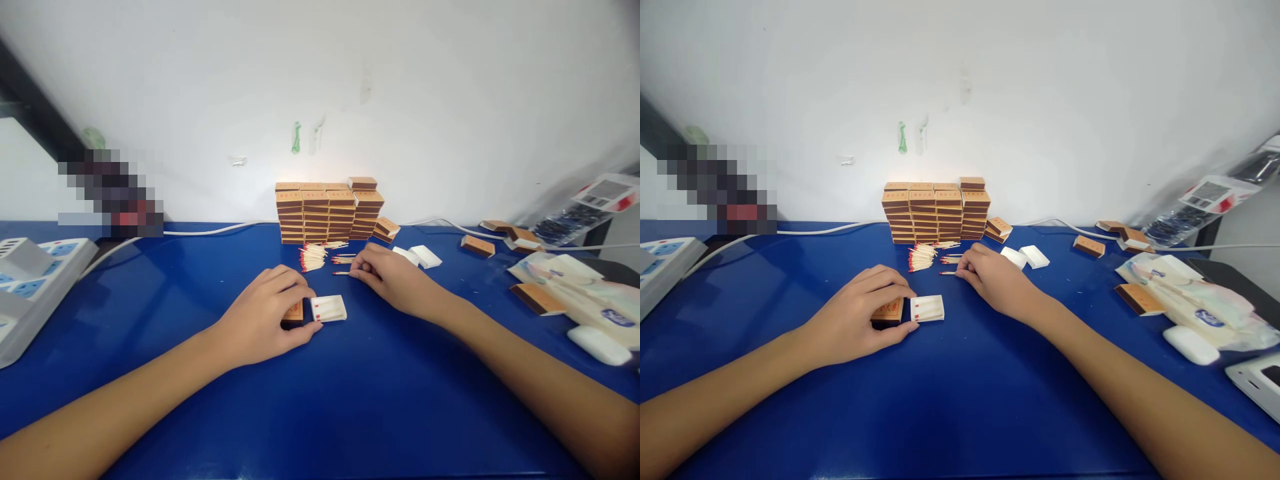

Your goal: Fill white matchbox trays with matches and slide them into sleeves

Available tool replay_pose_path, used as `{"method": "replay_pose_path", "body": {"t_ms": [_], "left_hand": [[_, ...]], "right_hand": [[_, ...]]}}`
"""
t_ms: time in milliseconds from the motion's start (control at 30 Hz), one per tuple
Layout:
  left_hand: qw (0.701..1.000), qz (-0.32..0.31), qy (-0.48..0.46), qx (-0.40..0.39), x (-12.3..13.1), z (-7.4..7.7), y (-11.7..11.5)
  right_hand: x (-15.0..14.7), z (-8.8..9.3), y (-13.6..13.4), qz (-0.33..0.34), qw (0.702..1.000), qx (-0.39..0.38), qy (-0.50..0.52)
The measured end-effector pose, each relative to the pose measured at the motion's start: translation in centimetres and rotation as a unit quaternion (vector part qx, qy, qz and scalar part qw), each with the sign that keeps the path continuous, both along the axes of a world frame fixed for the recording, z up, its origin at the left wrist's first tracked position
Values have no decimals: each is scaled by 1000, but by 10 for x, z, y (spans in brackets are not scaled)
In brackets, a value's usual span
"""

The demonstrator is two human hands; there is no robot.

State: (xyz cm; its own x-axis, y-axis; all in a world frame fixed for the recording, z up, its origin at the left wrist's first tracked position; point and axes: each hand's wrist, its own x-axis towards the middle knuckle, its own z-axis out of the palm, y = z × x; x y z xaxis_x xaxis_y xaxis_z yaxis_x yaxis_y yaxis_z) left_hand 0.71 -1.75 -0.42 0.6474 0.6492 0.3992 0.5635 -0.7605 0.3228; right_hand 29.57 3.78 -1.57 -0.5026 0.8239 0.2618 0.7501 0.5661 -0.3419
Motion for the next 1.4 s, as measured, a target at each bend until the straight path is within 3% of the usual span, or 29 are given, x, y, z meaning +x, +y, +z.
{"method": "replay_pose_path", "body": {"t_ms": [300, 467, 633, 833, 967, 1167, 1400], "left_hand": [[1000, 9, 1, 15, 0, -2, 2], [1000, 16, 5, 11, -1, -2, 1], [1000, 16, 5, 13, -1, -2, 2], [1000, 4, 0, 3, 0, -2, 1], [1000, 1, -4, -1, 1, -1, 1], [1000, 0, -5, -2, 1, 0, 0], [1000, 0, -4, 6, -1, -2, 1]], "right_hand": [[-17, 21, -30, 54, 988, 129, -58], [-36, 17, -52, 85, 966, 196, -145], [-31, 17, -48, 116, 984, 121, -68], [-1, 6, -7, 11, 995, 101, 8], [6, -5, 11, -10, 998, 66, 14], [4, -6, 12, 5, 999, 37, 3], [8, 12, -3, 5, 999, 32, -27]]}}
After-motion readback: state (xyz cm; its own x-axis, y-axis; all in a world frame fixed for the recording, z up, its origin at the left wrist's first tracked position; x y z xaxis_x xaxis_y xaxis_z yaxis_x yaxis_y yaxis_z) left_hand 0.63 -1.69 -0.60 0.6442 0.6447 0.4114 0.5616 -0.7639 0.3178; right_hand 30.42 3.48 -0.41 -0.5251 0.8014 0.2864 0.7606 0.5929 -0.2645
